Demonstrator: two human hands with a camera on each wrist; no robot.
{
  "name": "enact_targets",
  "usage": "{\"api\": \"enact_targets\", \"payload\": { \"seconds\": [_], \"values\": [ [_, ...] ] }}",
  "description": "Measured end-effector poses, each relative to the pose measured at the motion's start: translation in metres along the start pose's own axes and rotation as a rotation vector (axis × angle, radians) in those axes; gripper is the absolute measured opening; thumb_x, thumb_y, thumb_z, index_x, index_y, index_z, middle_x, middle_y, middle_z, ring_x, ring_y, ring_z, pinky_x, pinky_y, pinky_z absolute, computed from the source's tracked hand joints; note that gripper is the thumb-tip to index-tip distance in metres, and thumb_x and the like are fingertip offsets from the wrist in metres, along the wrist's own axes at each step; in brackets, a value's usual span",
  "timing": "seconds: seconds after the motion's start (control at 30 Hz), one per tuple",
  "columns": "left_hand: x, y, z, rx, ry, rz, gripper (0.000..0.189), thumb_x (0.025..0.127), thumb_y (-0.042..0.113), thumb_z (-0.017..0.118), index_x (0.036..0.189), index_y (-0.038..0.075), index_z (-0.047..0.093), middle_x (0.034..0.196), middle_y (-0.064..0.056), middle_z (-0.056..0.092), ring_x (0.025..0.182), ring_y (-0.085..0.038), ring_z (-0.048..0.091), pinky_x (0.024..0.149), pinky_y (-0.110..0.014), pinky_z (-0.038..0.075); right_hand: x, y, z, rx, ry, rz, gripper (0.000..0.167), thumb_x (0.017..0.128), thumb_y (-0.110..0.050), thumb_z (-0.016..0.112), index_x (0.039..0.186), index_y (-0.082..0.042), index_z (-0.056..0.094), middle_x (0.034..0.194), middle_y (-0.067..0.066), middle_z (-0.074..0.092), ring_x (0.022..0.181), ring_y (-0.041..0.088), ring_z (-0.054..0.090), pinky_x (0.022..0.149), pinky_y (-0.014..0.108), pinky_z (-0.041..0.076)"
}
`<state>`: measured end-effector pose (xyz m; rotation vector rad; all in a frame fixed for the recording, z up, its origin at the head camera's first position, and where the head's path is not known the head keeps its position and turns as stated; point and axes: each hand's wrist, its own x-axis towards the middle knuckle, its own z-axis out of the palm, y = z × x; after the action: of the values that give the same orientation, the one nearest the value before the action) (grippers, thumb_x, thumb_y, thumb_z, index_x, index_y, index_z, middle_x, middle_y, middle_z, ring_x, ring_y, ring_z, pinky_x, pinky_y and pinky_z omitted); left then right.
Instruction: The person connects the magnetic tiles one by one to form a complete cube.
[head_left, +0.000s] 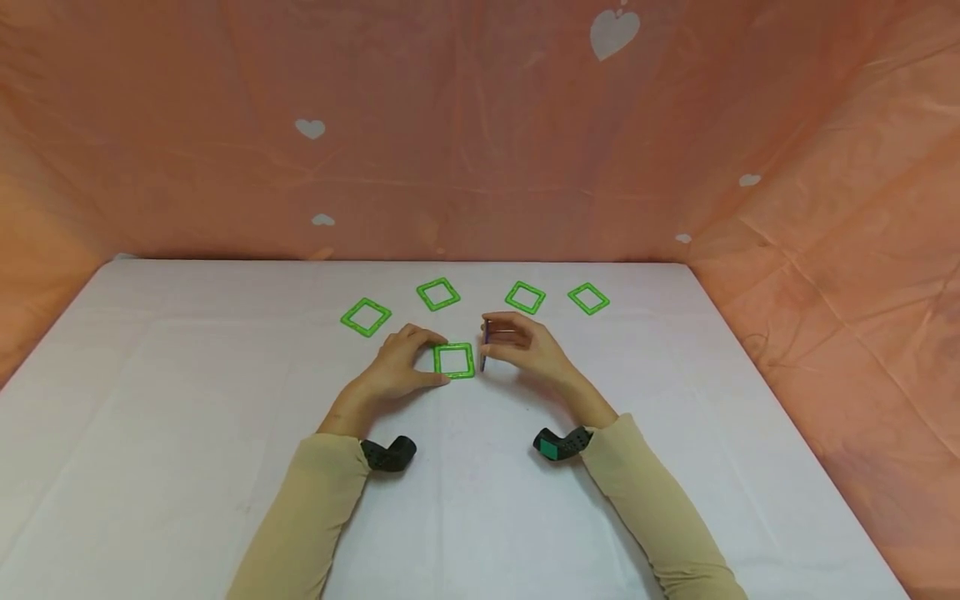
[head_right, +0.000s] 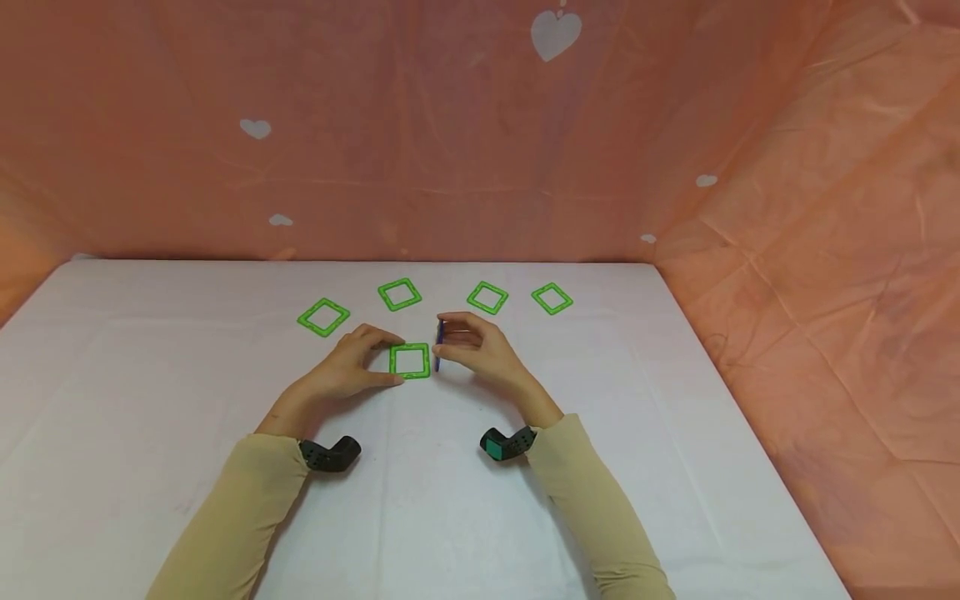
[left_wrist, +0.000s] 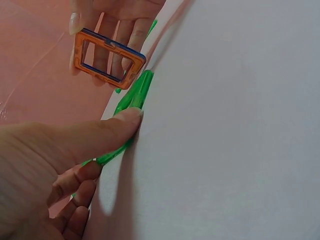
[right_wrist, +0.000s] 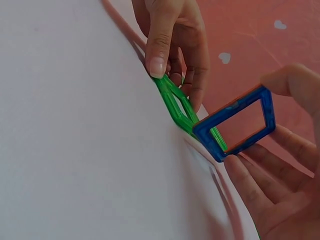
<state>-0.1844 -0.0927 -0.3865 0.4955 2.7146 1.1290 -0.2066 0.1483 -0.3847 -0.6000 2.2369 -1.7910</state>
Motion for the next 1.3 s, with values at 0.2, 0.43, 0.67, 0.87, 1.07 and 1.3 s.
{"api": "enact_targets", "payload": {
  "seconds": [0.2,0.43,0.67,0.87,1.07,1.3],
  "values": [
    [0.000,0.002,0.001,-0.006,-0.006,-0.015,0.052,0.082,0.021,0.076,0.128,0.007,0.056,0.129,-0.015,0.050,0.126,-0.036,0.039,0.109,-0.052,0.030,-0.001,0.003,0.000,0.019,-0.046,-0.016,0.052,0.088,-0.001,0.065,0.136,0.006,0.046,0.131,0.026,0.054,0.121,0.035,0.055,0.095,0.029,0.049],
    [-0.001,0.002,0.000,0.012,-0.010,-0.018,0.053,0.082,0.022,0.075,0.129,0.007,0.056,0.130,-0.015,0.049,0.126,-0.036,0.039,0.109,-0.052,0.030,0.000,0.003,0.002,0.042,-0.083,-0.015,0.053,0.089,-0.001,0.062,0.138,0.005,0.044,0.132,0.026,0.053,0.123,0.038,0.054,0.094,0.028,0.049],
    [-0.002,0.002,0.002,0.005,0.007,-0.022,0.052,0.082,0.021,0.075,0.128,0.007,0.056,0.130,-0.015,0.049,0.127,-0.036,0.038,0.110,-0.052,0.029,-0.003,-0.001,0.001,0.064,-0.098,0.052,0.056,0.090,-0.002,0.061,0.142,0.001,0.041,0.134,0.027,0.051,0.123,0.039,0.053,0.093,0.032,0.051],
    [-0.003,0.003,0.002,0.009,0.013,-0.014,0.054,0.082,0.023,0.075,0.128,0.005,0.056,0.130,-0.017,0.048,0.125,-0.037,0.039,0.108,-0.053,0.030,-0.005,-0.003,-0.002,-0.016,-0.079,0.034,0.053,0.091,-0.003,0.062,0.141,0.000,0.045,0.129,0.026,0.056,0.116,0.035,0.059,0.091,0.033,0.052],
    [-0.003,0.000,-0.001,-0.005,-0.013,0.021,0.056,0.082,0.026,0.074,0.130,0.004,0.055,0.131,-0.017,0.047,0.126,-0.038,0.038,0.109,-0.054,0.029,-0.008,-0.007,-0.003,0.004,-0.043,0.034,0.048,0.090,-0.001,0.062,0.136,0.003,0.049,0.120,0.029,0.059,0.099,0.023,0.066,0.080,0.038,0.057],
    [-0.003,-0.005,-0.008,-0.060,-0.076,0.024,0.051,0.083,0.023,0.072,0.129,0.005,0.056,0.133,-0.016,0.048,0.132,-0.033,0.038,0.113,-0.051,0.026,-0.010,-0.010,-0.005,-0.074,-0.020,0.025,0.041,0.091,-0.003,0.061,0.131,0.006,0.053,0.110,0.028,0.062,0.091,0.030,0.066,0.074,0.038,0.057]
  ]
}}
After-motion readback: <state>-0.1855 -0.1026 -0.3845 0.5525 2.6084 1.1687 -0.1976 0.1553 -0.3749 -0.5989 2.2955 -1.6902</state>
